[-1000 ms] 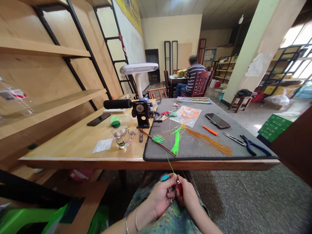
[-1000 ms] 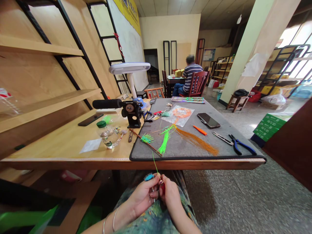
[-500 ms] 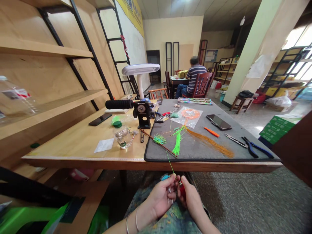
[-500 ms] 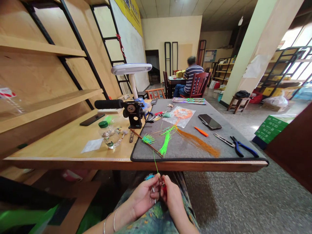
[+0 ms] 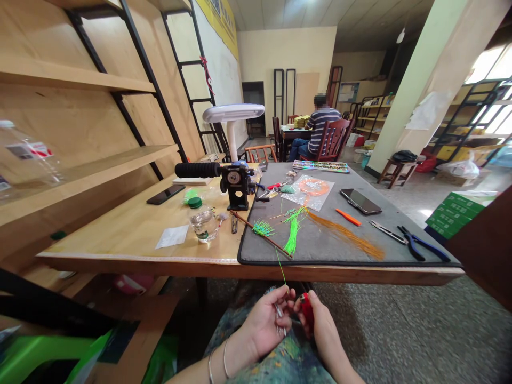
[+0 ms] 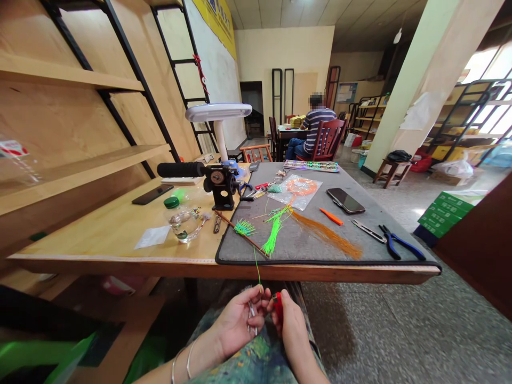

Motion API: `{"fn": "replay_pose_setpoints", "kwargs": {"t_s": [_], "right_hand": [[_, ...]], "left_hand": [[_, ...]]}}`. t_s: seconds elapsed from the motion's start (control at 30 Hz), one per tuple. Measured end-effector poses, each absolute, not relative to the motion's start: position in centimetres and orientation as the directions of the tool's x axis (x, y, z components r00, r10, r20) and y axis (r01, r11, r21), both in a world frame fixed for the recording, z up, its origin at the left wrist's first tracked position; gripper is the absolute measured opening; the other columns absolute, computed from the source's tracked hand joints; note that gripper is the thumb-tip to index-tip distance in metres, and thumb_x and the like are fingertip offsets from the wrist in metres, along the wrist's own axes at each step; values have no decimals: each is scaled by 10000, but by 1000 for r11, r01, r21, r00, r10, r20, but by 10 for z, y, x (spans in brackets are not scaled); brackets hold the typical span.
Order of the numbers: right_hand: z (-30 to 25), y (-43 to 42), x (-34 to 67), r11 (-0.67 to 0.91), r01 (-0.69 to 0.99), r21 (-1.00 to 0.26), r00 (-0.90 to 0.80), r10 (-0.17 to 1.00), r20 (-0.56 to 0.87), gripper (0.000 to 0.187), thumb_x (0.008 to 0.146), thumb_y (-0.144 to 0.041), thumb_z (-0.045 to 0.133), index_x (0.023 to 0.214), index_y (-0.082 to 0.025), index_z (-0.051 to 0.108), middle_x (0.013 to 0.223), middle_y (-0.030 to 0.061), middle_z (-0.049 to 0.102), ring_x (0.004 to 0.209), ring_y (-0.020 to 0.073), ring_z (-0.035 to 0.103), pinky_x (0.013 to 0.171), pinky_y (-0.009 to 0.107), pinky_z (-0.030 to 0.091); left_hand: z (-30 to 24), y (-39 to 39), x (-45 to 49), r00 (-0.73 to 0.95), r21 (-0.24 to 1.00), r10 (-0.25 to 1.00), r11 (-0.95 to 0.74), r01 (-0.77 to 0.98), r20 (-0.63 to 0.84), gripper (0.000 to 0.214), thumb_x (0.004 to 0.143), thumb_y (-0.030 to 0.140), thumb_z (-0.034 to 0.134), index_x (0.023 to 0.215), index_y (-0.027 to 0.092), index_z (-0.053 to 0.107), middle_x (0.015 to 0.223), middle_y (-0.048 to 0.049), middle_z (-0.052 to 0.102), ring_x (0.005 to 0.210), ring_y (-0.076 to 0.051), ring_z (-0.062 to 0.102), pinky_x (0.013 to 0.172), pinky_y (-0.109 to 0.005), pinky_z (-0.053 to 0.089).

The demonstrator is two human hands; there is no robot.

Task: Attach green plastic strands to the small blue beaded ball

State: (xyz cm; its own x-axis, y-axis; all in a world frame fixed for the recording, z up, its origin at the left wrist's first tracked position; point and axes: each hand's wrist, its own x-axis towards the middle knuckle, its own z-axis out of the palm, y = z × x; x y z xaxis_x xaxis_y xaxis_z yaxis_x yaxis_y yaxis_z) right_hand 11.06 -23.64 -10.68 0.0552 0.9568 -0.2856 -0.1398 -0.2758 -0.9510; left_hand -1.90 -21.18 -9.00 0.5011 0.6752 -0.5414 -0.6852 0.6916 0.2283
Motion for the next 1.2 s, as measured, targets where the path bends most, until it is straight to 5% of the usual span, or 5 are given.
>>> {"fn": "replay_pose_setpoints", "kwargs": {"t_s": [0.2, 0.33, 0.43, 0.73, 1.2], "right_hand": [[-108, -239, 111, -144, -126, -982, 56, 987, -152, 577, 701, -743, 510, 663, -174, 599, 441, -62, 412, 372, 81, 323, 369, 208, 264], [-100, -241, 109, 19, -49, -999, 154, 988, 11, 422, 652, -576, 699, 720, -163, 642, 620, 24, 636, 552, 154, 555, 540, 247, 458], [-100, -242, 107, 62, 16, -998, 187, 980, 64, 387, 673, -511, 709, 805, -151, 664, 752, 76, 697, 673, 198, 616, 654, 282, 497], [-100, -241, 102, 99, 70, -993, 170, 979, 109, 327, 737, -471, 665, 802, -150, 660, 685, 41, 667, 618, 168, 578, 600, 244, 472], [-98, -239, 103, 118, 50, -992, 181, 975, 126, 327, 747, -482, 629, 662, -172, 572, 581, -15, 522, 552, 128, 446, 533, 225, 397]], "left_hand": [[-93, -211, -19, 486, 243, 690, 678, -694, -537, 109, 809, 152, 629, 767, 53, 648, 727, -78, 683, 544, -69, 587, 327, -110, 249], [-96, -212, -17, 452, 286, 709, 660, -694, -541, 86, 792, 144, 649, 780, 59, 644, 730, -63, 693, 510, -52, 572, 332, -111, 253], [-99, -214, -15, 405, 326, 744, 621, -712, -532, 68, 763, 130, 672, 734, 89, 626, 613, -14, 645, 437, -34, 507, 337, -118, 239], [-101, -217, -13, 336, 445, 809, 557, -701, -482, 223, 616, 147, 798, 731, 133, 607, 638, 19, 622, 439, -22, 462, 370, -128, 228], [-101, -219, -16, 243, 688, 889, 455, -566, -387, 235, 579, 236, 832, 709, 126, 671, 724, -16, 627, 573, -48, 490, 409, -144, 192]]}}
